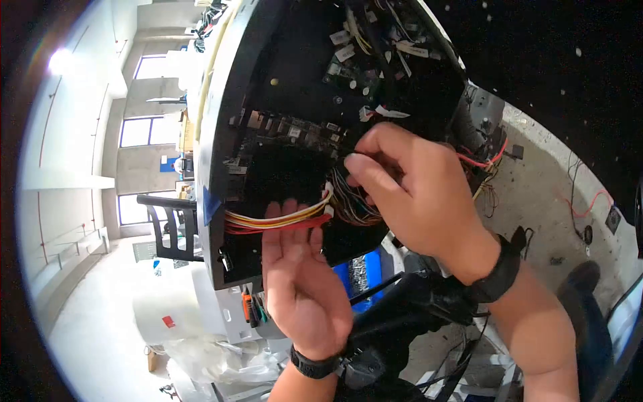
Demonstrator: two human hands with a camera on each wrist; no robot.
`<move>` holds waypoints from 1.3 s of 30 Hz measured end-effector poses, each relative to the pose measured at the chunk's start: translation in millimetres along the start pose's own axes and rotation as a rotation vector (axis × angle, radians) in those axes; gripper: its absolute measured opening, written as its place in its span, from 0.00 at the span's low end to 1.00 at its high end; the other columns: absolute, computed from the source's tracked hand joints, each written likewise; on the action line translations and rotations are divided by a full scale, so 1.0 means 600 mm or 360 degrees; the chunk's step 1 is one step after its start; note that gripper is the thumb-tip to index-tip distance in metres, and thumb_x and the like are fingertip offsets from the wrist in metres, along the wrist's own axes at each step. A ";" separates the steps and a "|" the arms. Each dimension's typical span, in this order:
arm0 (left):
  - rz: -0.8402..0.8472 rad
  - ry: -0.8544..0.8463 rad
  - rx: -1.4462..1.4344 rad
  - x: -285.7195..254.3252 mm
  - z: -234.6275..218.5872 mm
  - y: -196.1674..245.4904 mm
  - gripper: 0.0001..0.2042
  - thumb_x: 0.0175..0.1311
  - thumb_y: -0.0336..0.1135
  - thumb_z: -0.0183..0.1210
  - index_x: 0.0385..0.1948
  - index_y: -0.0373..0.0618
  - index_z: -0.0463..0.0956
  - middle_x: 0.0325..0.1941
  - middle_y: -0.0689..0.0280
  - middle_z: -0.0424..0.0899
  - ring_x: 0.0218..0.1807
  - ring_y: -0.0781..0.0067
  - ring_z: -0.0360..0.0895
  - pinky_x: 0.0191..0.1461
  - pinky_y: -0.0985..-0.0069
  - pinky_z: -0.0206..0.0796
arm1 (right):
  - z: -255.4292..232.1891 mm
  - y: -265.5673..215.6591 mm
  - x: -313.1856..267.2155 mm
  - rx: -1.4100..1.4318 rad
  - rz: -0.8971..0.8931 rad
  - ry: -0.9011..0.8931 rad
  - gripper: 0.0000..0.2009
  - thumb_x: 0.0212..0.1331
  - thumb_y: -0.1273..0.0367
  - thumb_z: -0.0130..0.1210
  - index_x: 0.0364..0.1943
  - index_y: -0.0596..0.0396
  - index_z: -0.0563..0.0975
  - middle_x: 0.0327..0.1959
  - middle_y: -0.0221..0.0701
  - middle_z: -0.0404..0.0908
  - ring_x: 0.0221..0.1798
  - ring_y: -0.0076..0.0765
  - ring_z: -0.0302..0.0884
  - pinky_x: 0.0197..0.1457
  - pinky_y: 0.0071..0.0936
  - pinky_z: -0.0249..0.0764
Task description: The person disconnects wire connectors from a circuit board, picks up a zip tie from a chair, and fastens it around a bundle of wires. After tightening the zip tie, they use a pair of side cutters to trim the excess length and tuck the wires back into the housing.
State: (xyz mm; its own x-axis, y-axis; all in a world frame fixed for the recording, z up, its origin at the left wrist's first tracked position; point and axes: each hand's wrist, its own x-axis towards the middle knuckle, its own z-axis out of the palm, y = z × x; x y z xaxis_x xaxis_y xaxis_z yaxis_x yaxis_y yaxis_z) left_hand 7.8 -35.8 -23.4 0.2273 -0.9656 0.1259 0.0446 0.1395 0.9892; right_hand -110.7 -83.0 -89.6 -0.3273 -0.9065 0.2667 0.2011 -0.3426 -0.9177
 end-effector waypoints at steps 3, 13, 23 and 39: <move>-0.0186 -0.0185 -0.0307 -0.016 -0.001 0.029 0.22 0.65 0.45 0.43 0.55 0.40 0.66 0.51 0.62 0.75 0.56 0.66 0.68 0.63 0.64 0.54 | -0.004 -0.004 -0.011 -0.0057 0.0013 -0.0059 0.07 0.54 0.67 0.53 0.26 0.57 0.75 0.21 0.45 0.76 0.27 0.55 0.75 0.29 0.41 0.71; -0.0480 -0.0356 -0.1190 -0.022 -0.003 0.078 0.16 0.70 0.50 0.39 0.29 0.55 0.72 0.25 0.77 0.73 0.34 0.78 0.71 0.46 0.72 0.59 | 0.023 -0.002 -0.032 -0.0079 -0.0039 -0.0094 0.07 0.51 0.68 0.55 0.22 0.56 0.74 0.17 0.41 0.75 0.22 0.50 0.75 0.26 0.38 0.71; -0.0462 -0.0491 -0.1552 -0.023 -0.026 0.092 0.05 0.66 0.32 0.43 0.30 0.50 0.66 0.27 0.71 0.71 0.35 0.75 0.72 0.46 0.72 0.63 | 0.054 -0.012 -0.028 0.0123 -0.0012 -0.0055 0.06 0.49 0.71 0.54 0.20 0.57 0.72 0.17 0.42 0.74 0.22 0.51 0.75 0.26 0.39 0.70; -0.0472 -0.0499 -0.1568 -0.019 -0.022 0.079 0.08 0.65 0.29 0.42 0.26 0.47 0.69 0.28 0.68 0.72 0.34 0.74 0.72 0.43 0.71 0.64 | 0.063 0.016 -0.057 0.0105 -0.0054 -0.0015 0.07 0.52 0.71 0.56 0.22 0.58 0.72 0.12 0.35 0.71 0.15 0.38 0.72 0.21 0.28 0.65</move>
State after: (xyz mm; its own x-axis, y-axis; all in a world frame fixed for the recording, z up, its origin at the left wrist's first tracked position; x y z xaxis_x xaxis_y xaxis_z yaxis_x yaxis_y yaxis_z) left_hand 20.2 -14.9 21.2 -0.1748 -0.9837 0.0431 0.8530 -0.1294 0.5056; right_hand -62.6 -64.7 -96.6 -0.3261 -0.8963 0.3004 0.2508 -0.3884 -0.8867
